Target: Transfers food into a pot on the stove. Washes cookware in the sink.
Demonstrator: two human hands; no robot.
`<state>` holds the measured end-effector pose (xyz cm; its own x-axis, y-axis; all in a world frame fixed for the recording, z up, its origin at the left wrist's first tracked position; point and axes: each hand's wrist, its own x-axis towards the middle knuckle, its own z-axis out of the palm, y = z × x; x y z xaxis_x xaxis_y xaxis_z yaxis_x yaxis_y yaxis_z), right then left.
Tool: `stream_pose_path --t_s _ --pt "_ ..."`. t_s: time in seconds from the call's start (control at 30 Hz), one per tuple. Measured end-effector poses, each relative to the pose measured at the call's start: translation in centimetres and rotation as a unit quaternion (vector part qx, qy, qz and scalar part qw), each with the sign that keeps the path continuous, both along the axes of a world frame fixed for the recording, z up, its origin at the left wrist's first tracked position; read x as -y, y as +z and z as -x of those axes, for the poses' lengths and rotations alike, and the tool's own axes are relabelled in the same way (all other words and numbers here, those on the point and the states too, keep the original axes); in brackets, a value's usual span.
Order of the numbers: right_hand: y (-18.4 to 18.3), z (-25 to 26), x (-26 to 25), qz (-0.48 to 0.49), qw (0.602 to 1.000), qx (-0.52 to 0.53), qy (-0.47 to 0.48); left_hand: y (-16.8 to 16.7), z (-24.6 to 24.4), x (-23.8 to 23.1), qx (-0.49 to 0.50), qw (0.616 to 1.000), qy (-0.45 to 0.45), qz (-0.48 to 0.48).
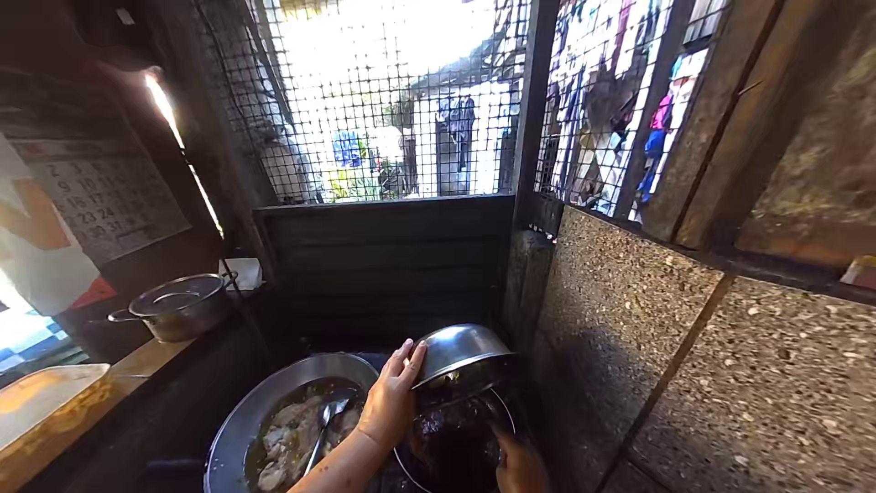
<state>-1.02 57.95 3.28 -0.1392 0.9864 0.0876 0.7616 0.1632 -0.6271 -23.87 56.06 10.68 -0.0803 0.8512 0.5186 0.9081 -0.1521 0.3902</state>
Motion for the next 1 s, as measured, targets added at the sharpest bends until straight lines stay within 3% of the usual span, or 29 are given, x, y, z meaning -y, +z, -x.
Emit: stream_pose_path --t_s 0.1,0.13,0.2,0.27,0.37,0.43,0.47,0.53,0.6,0.63,0.73,0.8,0.9,1.0 --pt "0.8 0.0 -0.9 -0.165 0.984 -0.017 -0.070 -0.4 0.0 0.5 -0.005 1.000 -0.002 -0.006" --pt "0.7 -0.1 -1.6 -0.174 0.980 -0.011 -0.094 -0.6 -0.2 0.6 -0.005 1.000 -0.005 -0.012" --pt "1.0 -0.1 -2.5 -0.072 0.992 0.033 -0.096 -0.6 -0.5 1.0 -0.001 1.000 -0.017 -0.021" --pt "1.7 -0.2 -2.7 0.053 0.994 0.097 -0.027 -0.7 -0.8 1.1 -0.004 0.998 -0.030 -0.046" --pt "3.0 -1.0 -2.4 0.104 0.983 0.139 0.054 -0.9 -0.8 1.0 -0.021 0.997 -0.029 -0.071" --pt "3.3 -0.7 -1.8 -0.001 0.992 0.121 0.041 -0.9 -1.0 0.8 -0.030 0.996 -0.029 -0.080" --pt "2.5 -0.2 -1.7 -0.118 0.989 0.082 0.028 -0.9 -1.2 0.8 -0.033 0.996 -0.030 -0.080" --pt "0.7 1.4 -2.8 -0.332 0.943 -0.003 0.033 -0.8 -1.7 0.9 -0.035 0.996 -0.037 -0.075" --pt "-0.5 1.7 -3.8 -0.394 0.917 -0.009 0.056 -0.6 -2.1 1.0 -0.044 0.995 -0.040 -0.075" --pt "-0.7 1.0 -3.9 -0.378 0.923 0.017 0.068 -0.6 -2.2 1.1 -0.049 0.995 -0.039 -0.075" --pt "0.3 -2.0 -3.8 -0.207 0.962 0.145 0.101 -0.7 -1.7 1.2 -0.059 0.996 -0.025 -0.067" --pt "0.2 -2.2 -4.0 -0.243 0.956 0.144 0.075 -1.0 -1.7 1.2 -0.061 0.996 -0.024 -0.067" --pt "-0.8 0.1 -4.2 -0.340 0.938 0.058 0.036 -0.9 -2.2 1.3 -0.060 0.996 -0.028 -0.058" --pt "-1.2 -0.1 -3.9 -0.286 0.954 0.053 0.066 -0.3 -2.6 1.8 -0.052 0.998 -0.024 -0.028"
